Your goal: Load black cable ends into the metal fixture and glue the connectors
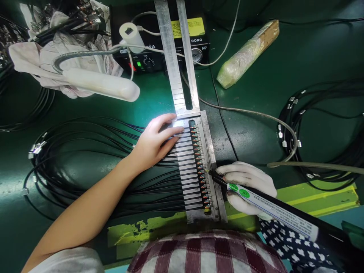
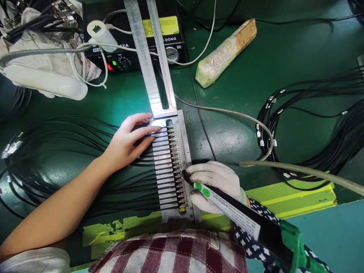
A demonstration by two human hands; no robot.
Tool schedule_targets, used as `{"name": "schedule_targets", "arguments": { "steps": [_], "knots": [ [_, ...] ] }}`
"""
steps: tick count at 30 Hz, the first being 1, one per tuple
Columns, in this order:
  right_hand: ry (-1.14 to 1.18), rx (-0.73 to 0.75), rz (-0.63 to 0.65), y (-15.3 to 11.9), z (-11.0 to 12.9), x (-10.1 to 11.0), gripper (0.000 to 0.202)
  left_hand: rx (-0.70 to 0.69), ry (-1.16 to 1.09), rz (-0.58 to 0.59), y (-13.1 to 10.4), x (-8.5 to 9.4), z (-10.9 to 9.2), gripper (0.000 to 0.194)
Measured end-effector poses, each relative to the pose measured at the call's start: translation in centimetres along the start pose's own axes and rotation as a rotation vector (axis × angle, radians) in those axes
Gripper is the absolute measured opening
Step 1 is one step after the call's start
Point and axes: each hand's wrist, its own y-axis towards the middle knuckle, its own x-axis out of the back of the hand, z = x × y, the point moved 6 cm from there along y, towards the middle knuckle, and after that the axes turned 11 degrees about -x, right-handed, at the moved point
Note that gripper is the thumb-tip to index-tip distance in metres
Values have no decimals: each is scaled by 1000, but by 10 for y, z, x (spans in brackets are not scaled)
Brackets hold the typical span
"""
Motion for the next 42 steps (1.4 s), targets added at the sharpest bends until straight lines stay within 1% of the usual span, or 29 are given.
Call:
{"name": "schedule_targets", "arguments": {
  "steps": [6,13,18,22,28,42],
  "knots": [
    [16,-24,0,2,-2,0,28,17,-2,11,0,0,1,30],
    [40,-24,-4,-1,-5,0,34,-7,0,-2,0,-1,0,31],
    [-29,25,-40,-4,7,7,26,-15,5,-6,1,0,-1,30],
    [-60,14,-25,-7,14,6,21,-20,6,-8,1,1,-1,30],
    [-63,-7,-7,-12,9,-2,20,-7,2,-12,1,1,-1,30],
    [-39,-8,-4,-13,5,-3,24,-12,-3,-14,1,1,-1,30]
  ]
}}
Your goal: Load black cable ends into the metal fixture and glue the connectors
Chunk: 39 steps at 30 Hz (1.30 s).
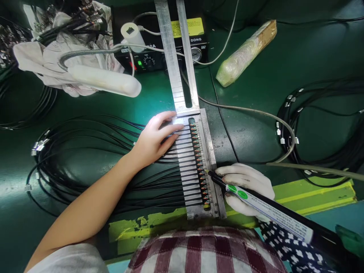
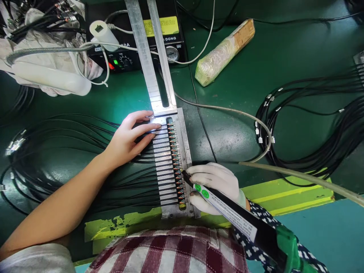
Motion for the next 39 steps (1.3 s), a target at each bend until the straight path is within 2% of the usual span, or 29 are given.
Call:
{"name": "schedule_targets", "arguments": {
  "steps": [39],
  "knots": [
    [43,-4,-29,7,3,3,22,22,-5,11,1,0,0,29]
  ]
}}
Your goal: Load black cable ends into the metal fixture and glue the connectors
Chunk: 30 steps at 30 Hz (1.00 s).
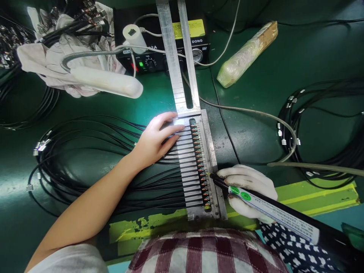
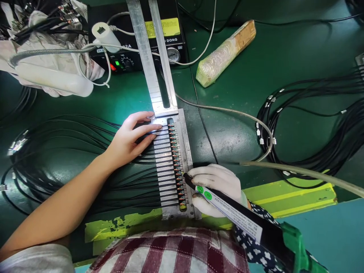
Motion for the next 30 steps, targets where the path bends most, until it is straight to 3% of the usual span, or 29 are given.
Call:
{"name": "schedule_targets", "arguments": {
  "steps": [30],
  "knots": [
    [-3,-45,-6,0,-4,-2,25,24,3,13,0,-1,1,29]
  ]
}}
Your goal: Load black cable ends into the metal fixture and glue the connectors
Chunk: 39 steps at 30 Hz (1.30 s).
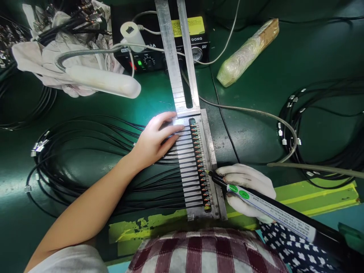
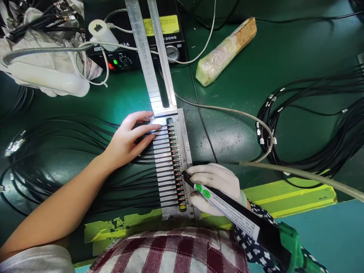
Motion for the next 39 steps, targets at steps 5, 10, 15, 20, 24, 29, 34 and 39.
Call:
{"name": "schedule_targets", "arguments": {
  "steps": [5,10,15,20,24,29,34,39],
  "knots": [
    [-28,32,-2,-1,4,4,22,-15,1,-3,-1,0,0,29],
    [-25,75,-30,-4,14,11,17,-39,18,-15,-2,-1,-1,28],
    [-70,63,-6,-13,11,4,20,-30,177,96,4,1,-8,30],
    [-52,64,24,-16,6,0,22,-40,465,355,-10,9,-54,38],
    [-40,44,19,-14,4,0,22,-238,384,476,-46,-1,-122,43],
    [-40,43,25,-14,4,0,24,-242,314,504,-76,-24,-158,47],
    [-52,31,29,-14,4,0,23,-202,310,459,-76,-31,-155,50],
    [-41,43,47,-15,2,0,23,-188,286,362,-68,-26,-156,39]
  ]
}}
